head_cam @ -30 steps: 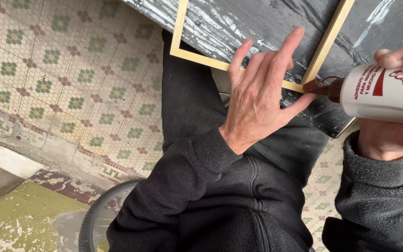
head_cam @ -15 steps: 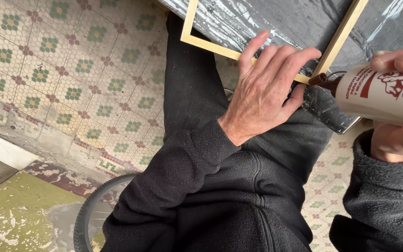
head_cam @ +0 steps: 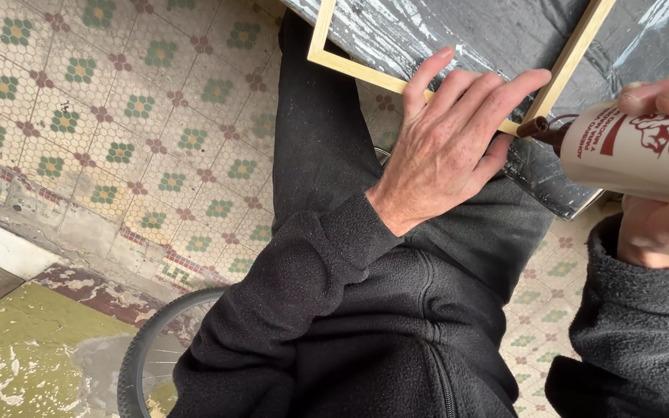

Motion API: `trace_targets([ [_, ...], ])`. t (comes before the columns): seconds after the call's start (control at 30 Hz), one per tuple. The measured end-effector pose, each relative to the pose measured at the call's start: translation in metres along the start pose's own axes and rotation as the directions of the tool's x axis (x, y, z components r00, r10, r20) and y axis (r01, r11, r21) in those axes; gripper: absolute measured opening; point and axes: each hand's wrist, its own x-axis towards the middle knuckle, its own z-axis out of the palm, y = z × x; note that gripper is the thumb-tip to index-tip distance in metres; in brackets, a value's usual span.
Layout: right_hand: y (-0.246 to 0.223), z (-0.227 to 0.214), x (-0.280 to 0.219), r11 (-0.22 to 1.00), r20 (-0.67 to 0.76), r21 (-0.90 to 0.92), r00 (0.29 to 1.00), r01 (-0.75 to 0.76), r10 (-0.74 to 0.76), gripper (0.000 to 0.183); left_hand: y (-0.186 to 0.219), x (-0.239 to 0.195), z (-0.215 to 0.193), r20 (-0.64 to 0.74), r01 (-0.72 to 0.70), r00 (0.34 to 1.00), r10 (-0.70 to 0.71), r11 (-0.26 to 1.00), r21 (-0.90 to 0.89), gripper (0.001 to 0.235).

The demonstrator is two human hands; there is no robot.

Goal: The person sits and applies wood glue from a bottle to the mitered corners of a wooden picture frame, presses the frame joints together by hand, and then sands the frame edges with a sanding block, working on their lap next to a workbench.

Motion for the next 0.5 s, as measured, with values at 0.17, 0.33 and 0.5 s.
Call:
trace_targets([
  [0.17, -0.018, 0.010, 0.002, 0.998, -0.041, 0.013, 0.997, -0.067, 0.067, 0.076, -0.001, 0.001, -0.001, -0.003, -0.038, 0.999, 0.038, 0.997, 0.067, 0.069],
  [0.33, -0.030, 0.008, -0.012, 0.998, -0.085, -0.042, 0.995, -0.054, 0.050, 0.073, -0.005, -0.009, 0.005, 0.037, -0.068, 0.997, 0.064, 0.993, 0.095, 0.061],
  [0.5, 0.018, -0.034, -0.072, 0.997, -0.245, -0.058, 0.969, -0.053, 0.037, 0.059, -0.008, -0.024, 0.005, 0.112, -0.120, 0.989, 0.100, 0.974, 0.190, 0.055],
])
